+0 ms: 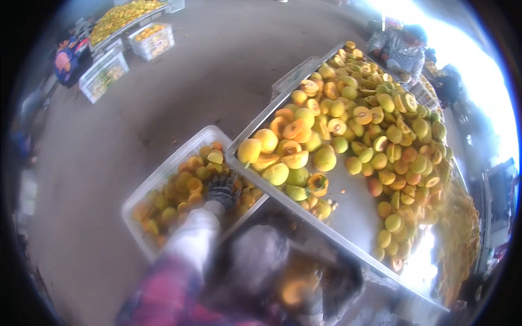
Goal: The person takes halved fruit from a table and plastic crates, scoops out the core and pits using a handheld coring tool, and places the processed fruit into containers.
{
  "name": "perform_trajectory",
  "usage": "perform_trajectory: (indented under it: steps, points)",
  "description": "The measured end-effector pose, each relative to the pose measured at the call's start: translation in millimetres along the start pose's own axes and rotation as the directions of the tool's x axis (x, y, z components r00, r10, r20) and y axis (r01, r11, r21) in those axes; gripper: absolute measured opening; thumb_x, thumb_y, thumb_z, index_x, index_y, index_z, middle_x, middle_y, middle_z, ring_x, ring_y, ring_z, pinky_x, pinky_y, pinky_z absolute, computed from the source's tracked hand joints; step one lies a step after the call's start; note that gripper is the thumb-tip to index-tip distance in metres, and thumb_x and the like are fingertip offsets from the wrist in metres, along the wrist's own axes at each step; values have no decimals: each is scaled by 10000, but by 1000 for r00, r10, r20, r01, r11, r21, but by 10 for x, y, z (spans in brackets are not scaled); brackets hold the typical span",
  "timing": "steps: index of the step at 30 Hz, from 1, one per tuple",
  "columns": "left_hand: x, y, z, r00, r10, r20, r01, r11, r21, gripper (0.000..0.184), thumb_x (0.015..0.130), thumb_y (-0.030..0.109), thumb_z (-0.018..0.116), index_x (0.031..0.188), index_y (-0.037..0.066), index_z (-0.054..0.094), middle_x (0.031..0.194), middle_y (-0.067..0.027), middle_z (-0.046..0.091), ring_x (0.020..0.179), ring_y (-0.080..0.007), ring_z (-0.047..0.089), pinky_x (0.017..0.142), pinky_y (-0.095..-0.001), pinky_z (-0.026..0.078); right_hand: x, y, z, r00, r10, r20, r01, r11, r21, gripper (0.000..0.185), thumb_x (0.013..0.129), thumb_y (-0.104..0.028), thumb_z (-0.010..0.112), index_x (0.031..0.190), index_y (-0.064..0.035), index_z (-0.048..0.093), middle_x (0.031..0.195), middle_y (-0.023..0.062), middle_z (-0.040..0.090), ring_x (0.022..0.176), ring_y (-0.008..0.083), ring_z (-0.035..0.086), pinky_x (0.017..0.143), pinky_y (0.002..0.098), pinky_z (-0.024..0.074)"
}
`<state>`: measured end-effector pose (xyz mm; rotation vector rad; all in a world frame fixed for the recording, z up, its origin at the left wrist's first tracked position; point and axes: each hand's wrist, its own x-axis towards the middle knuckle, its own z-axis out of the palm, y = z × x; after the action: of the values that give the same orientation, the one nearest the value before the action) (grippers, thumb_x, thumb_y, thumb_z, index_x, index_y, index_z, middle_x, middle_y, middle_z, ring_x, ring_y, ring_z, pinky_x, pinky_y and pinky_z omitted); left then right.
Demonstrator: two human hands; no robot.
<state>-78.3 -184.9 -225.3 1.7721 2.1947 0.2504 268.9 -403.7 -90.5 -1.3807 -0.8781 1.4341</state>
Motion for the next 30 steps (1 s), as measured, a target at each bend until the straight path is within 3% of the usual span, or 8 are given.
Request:
perform_trajectory:
  steps: [4, 8, 12, 18, 22, 23, 24, 30]
  points:
    - [291, 259, 352, 984, 170, 52, -171, 985, 21, 692, 910, 494, 421, 1491, 144, 286, 1515, -182, 290, 1423, -371, 212, 1149, -551, 165, -66, -150, 118, 999, -9, -42, 10, 1000, 26, 539, 758, -336, 792, 1133, -28, 557, 909, 66, 639, 789, 187, 641, 705, 295, 539]
    - [-185, 374, 101, 760, 292, -581, -501, 832, -237, 265, 846, 151, 517, 1082, 89, 620, 1019, -147, 627, 1004, -340, 594, 900, -478, 458, -77, -612, 300, 979, 205, 15, -200, 930, 308, 451, 849, -364, 692, 1136, -43, 559, 946, 45, 630, 844, 162, 627, 740, 293, 528]
    - [-1128, 449, -802, 912, -216, -349, -204, 499, -842, 320, 996, 251, 477, 1142, 6, 622, 1087, -143, 648, 998, -234, 617, 876, -338, 484, -8, -364, 167, 980, 156, 124, -194, 888, 417, 430, 908, -428, 614, 1103, -48, 576, 936, 39, 624, 833, 141, 615, 728, 288, 510]
    - [-2031, 1723, -1544, 981, 126, 145, 155, -69, -986, 363, 1031, 258, 385, 1205, 4, 577, 1111, -89, 606, 1075, -160, 550, 946, -293, 431, -24, -479, 362, 985, 7, 173, -88, 881, 465, 431, 976, -437, 517, 1146, -43, 562, 1000, 39, 626, 868, 116, 600, 777, 271, 509]
    - [-2748, 2372, -1668, 947, 303, 106, 113, -7, -994, 375, 1008, 295, 440, 1211, 0, 550, 1134, -107, 585, 1063, -182, 550, 932, -304, 446, -90, -749, 400, 983, -151, 103, 80, 861, 503, 408, 979, -334, 539, 1239, -20, 525, 1145, 100, 593, 1031, 185, 591, 872, 309, 501]
    - [-2743, 2396, -1476, 953, 272, 132, 150, -47, -988, 374, 1002, 304, 449, 1201, 4, 552, 1117, -110, 589, 1043, -188, 559, 915, -308, 457, -58, -663, 317, 854, -520, -8, 513, 844, -154, 345, 971, -253, 522, 1233, -29, 532, 1168, 138, 592, 1038, 243, 599, 874, 357, 500]
    - [-2705, 2389, -1305, 952, 250, 178, 208, -99, -973, 374, 995, 312, 458, 1191, 9, 554, 1100, -113, 593, 1024, -195, 567, 897, -312, 468, -6, -574, 226, 599, -788, 143, 598, 321, -734, 297, 963, -172, 506, 1226, -37, 538, 1191, 175, 590, 1046, 302, 607, 876, 405, 500]
    - [-2375, 2146, -734, 732, 454, 508, 677, -403, -616, 377, 956, 363, 515, 1132, 34, 568, 999, -133, 619, 908, -235, 618, 789, -337, 534, -238, -489, -304, 787, -574, 226, 576, 551, -604, 316, 940, -71, 450, 1250, -45, 507, 1089, 255, 583, 874, 391, 641, 743, 442, 545]
